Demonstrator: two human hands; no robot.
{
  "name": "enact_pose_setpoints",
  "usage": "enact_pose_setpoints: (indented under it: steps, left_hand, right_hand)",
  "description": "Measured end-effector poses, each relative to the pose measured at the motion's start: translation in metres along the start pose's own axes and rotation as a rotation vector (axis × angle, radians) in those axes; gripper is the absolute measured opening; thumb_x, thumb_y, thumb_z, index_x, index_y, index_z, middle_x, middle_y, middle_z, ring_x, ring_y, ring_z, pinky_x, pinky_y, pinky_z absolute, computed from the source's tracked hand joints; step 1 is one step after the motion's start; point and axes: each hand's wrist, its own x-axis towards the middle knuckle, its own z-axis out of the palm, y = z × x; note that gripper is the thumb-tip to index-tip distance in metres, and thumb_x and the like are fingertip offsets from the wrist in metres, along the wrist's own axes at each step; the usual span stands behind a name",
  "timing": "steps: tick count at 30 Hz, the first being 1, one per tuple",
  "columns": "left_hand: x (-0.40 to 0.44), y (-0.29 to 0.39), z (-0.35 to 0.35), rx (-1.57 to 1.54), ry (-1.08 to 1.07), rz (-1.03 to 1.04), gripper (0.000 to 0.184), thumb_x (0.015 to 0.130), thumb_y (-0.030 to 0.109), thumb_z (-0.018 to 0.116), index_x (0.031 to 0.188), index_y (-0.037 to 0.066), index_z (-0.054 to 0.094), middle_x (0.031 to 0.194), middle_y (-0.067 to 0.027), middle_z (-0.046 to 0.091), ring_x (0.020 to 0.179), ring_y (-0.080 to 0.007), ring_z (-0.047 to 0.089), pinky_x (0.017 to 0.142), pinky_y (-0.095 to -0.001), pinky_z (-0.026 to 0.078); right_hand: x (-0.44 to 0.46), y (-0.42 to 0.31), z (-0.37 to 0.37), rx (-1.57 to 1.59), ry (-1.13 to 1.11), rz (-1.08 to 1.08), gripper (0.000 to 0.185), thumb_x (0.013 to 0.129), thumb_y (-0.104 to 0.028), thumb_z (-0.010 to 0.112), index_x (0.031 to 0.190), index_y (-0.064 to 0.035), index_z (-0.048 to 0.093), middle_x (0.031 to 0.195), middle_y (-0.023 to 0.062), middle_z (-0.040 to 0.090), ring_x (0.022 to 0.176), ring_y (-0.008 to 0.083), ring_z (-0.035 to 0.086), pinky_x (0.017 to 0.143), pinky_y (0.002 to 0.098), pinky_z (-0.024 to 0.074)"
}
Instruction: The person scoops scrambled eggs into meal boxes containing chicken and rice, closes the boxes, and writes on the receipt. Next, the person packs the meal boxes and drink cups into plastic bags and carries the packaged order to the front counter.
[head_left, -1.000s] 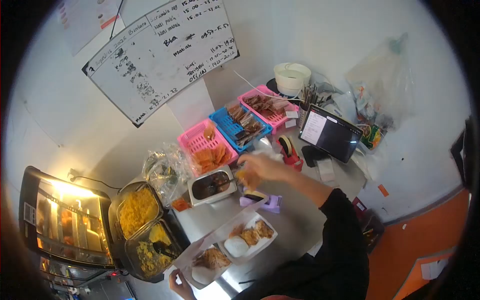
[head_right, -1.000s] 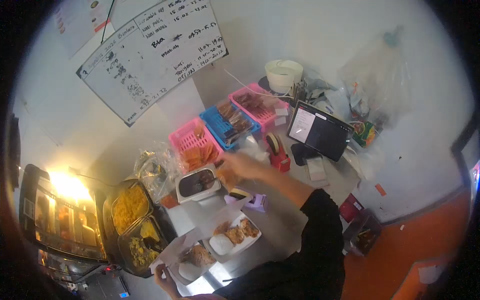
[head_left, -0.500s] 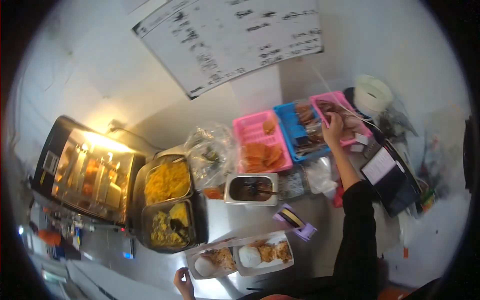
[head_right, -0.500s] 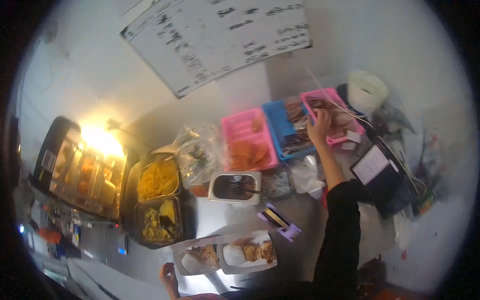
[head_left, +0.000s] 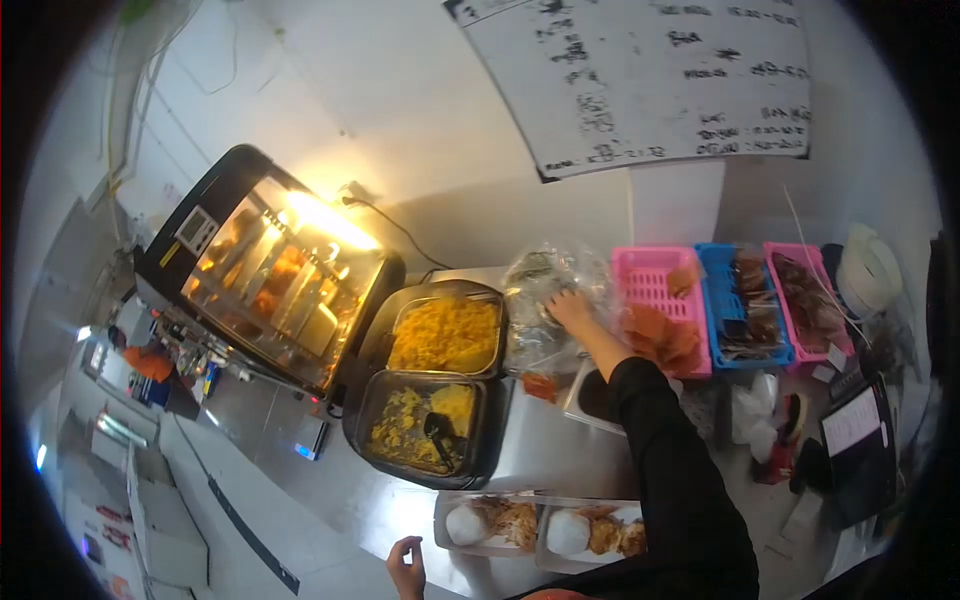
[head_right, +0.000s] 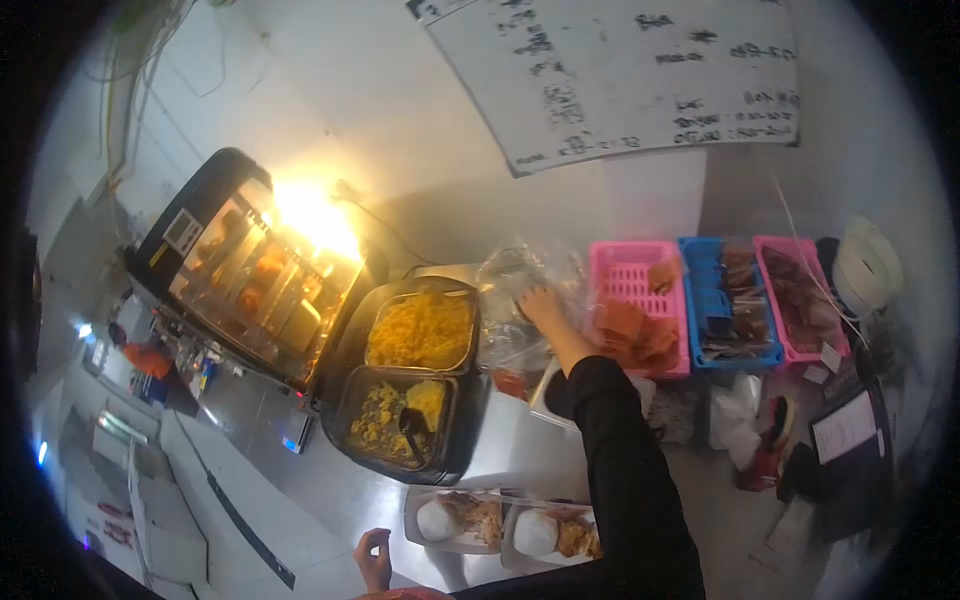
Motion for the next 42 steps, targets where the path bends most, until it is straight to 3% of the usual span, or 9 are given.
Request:
enact_pose_setpoints:
  steps: [5, 11, 18, 20, 23, 26, 31, 34, 42]
  left_hand:
    - [-0.015, -0.007, -0.025, 0.026, 0.067, -0.124, 0.006, 0.072, -0.003, 0.053, 0.075, 0.000, 0.058, 0.073, -0.0084, 0.060, 0.069, -0.0150, 0.057, 0.063, -0.0250, 0.044]
    - [0.014, 0.022, -0.013, -0.106, 0.109, -0.028, 0.003, 0.071, 0.000, 0.056, 0.073, -0.001, 0.058, 0.073, -0.0101, 0.060, 0.073, -0.0192, 0.058, 0.068, -0.0271, 0.044]
    - [0.007, 0.187, 0.030, -1.087, -0.519, 0.081, 0.032, 0.073, 0.001, 0.059, 0.101, 0.002, 0.043, 0.096, -0.0103, 0.050, 0.081, -0.0155, 0.055, 0.068, -0.0267, 0.045]
    - [-0.018, 0.190, 0.058, -1.041, -0.774, 0.102, 0.021, 0.075, 0.000, 0.056, 0.092, 0.001, 0.045, 0.092, -0.0087, 0.050, 0.075, -0.0121, 0.055, 0.063, -0.0237, 0.045]
    - [-0.053, 0.160, 0.126, -0.938, -0.943, 0.125, 0.007, 0.078, 0.002, 0.049, 0.085, 0.000, 0.048, 0.082, -0.0075, 0.052, 0.067, -0.0104, 0.055, 0.059, -0.0245, 0.045]
    - [-0.057, 0.147, 0.127, -0.741, -0.852, 0.225, 0.008, 0.079, 0.006, 0.051, 0.085, 0.001, 0.050, 0.082, -0.0099, 0.055, 0.073, -0.0162, 0.056, 0.062, -0.0278, 0.045]
    - [-0.035, 0.106, 0.087, -0.522, -0.693, 0.357, 0.016, 0.076, 0.007, 0.055, 0.091, 0.003, 0.053, 0.088, -0.0112, 0.056, 0.081, -0.0216, 0.055, 0.067, -0.0304, 0.044]
    - [-0.032, 0.064, 0.056, -0.479, -0.510, 0.109, 0.015, 0.075, 0.006, 0.055, 0.090, 0.004, 0.054, 0.088, -0.0104, 0.057, 0.080, -0.0201, 0.056, 0.067, -0.0291, 0.044]
    - [-0.027, 0.011, 0.001, -0.448, -0.056, -0.278, 0.007, 0.076, 0.003, 0.053, 0.081, 0.000, 0.055, 0.076, -0.0067, 0.058, 0.069, -0.0117, 0.055, 0.064, -0.0232, 0.043]
  right_hand:
    - [0.004, 0.008, 0.007, 0.226, -0.094, 0.235, 0.023, 0.062, -0.006, 0.059, 0.084, -0.0103, 0.054, 0.089, 0.0088, 0.058, 0.078, 0.0262, 0.056, 0.064, 0.0365, 0.0447]
    - [0.014, 0.016, -0.113, 1.240, -0.322, 0.494, 0.026, 0.068, 0.002, 0.057, 0.092, -0.0077, 0.050, 0.087, 0.0043, 0.057, 0.074, 0.0167, 0.057, 0.056, 0.0260, 0.0461]
    - [-0.100, -0.151, -0.348, 0.794, -0.880, -0.220, 0.066, 0.059, -0.021, 0.070, 0.113, -0.0067, 0.034, 0.105, 0.0125, 0.046, 0.094, 0.0240, 0.048, 0.079, 0.0340, 0.0392]
    - [-0.126, -0.143, -0.335, 0.724, -0.585, -0.521, 0.077, 0.058, -0.023, 0.072, 0.120, -0.0077, 0.029, 0.104, 0.0123, 0.047, 0.094, 0.0259, 0.048, 0.079, 0.0357, 0.0392]
    - [-0.091, -0.101, -0.309, 0.871, -0.578, -0.107, 0.067, 0.064, -0.030, 0.066, 0.118, -0.0036, 0.038, 0.109, 0.0175, 0.048, 0.099, 0.0277, 0.047, 0.083, 0.0354, 0.0366]
    - [-0.043, -0.048, -0.205, 0.720, -0.265, 0.107, 0.028, 0.069, -0.009, 0.053, 0.095, -0.0010, 0.055, 0.080, 0.0173, 0.058, 0.076, 0.0279, 0.057, 0.069, 0.0346, 0.0431]
    - [0.003, 0.006, -0.029, 0.207, -0.416, 0.138, 0.021, 0.072, -0.005, 0.049, 0.091, -0.0015, 0.056, 0.086, 0.0186, 0.056, 0.081, 0.0332, 0.054, 0.071, 0.0383, 0.0431]
    - [0.002, -0.030, -0.015, 0.036, -0.071, 0.148, 0.021, 0.073, -0.005, 0.046, 0.091, -0.0030, 0.056, 0.089, 0.0186, 0.054, 0.082, 0.0352, 0.053, 0.071, 0.0388, 0.0436]
    - [0.013, -0.013, -0.017, 0.367, -0.339, 0.364, 0.016, 0.072, -0.009, 0.049, 0.082, -0.0018, 0.060, 0.081, 0.0204, 0.057, 0.079, 0.0343, 0.055, 0.069, 0.0383, 0.0439]
